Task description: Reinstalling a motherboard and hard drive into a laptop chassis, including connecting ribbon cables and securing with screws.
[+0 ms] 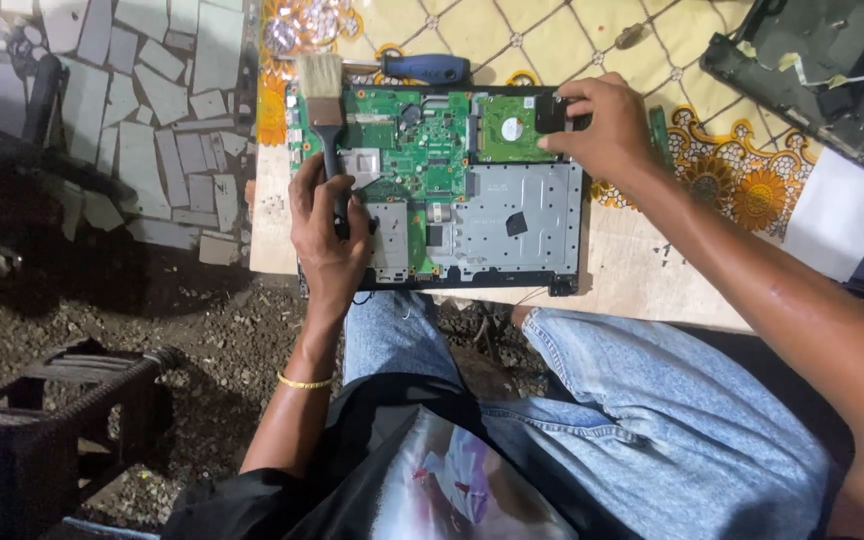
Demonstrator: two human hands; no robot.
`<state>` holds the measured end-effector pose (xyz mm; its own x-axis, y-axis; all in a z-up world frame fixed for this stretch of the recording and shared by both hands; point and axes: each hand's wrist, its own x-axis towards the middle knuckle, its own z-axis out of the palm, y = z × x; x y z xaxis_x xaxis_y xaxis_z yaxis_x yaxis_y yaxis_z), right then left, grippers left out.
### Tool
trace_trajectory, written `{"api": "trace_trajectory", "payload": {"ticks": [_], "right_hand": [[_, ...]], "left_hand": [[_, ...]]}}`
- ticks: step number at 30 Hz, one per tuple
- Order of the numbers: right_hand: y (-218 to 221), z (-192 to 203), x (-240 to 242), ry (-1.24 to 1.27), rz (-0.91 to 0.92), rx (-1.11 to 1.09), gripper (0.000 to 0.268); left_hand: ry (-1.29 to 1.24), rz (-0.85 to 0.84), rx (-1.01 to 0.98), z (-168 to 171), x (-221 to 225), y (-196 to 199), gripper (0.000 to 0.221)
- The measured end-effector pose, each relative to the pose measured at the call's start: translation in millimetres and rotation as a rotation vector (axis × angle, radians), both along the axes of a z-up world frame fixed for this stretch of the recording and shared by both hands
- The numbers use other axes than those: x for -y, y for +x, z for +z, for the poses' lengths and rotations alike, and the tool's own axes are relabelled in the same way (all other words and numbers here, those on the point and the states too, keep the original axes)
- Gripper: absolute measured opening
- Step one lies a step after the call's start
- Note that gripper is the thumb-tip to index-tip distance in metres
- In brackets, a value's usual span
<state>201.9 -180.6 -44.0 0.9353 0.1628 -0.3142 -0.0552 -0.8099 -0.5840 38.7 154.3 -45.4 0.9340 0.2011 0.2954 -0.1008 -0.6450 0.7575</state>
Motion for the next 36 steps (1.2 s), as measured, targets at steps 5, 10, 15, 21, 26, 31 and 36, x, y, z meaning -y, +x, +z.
{"api": "trace_trajectory", "payload": {"ticks": [5, 10, 15, 21, 26, 31, 36], "right_hand": [[-1.6, -8.7, 4.1, 0.081, 0.03, 0.11, 0.056], [-7.2, -13.1, 4.8, 0.085, 0.045, 0.177, 0.055], [-14.5, -20.1, -1.7, 0.207, -0.127, 0.17, 0.056], [-12.5, -13.5, -5.1, 0.255, -0.225, 0.154, 0.041], [-8.9, -4.7, -2.9, 0.301, -0.244, 0.108, 0.041], [-8.5, -1.6, 9.3, 0.283, -0.053, 0.234, 0.039], [-18.5, -5.6, 21.4, 0.051, 0.262, 0.439, 0.04]], "left_hand": [[0.014, 0.01, 0.004, -0.7, -0.3, 1.8, 0.025], [0.04, 0.003, 0.004, -2.6, -0.1, 3.1, 0.026], [0.054, 0.002, -0.003, -1.5, 0.3, 2.4, 0.028], [0.054, 0.002, -0.014, -2.3, -1.4, 3.9, 0.028], [0.042, -0.01, -0.01, -3.9, -1.3, 4.0, 0.028], [0.042, -0.012, 0.01, -2.1, -1.9, 5.2, 0.028], [0.028, -0.023, 0.029, -2.3, -1.4, 3.2, 0.025]]}}
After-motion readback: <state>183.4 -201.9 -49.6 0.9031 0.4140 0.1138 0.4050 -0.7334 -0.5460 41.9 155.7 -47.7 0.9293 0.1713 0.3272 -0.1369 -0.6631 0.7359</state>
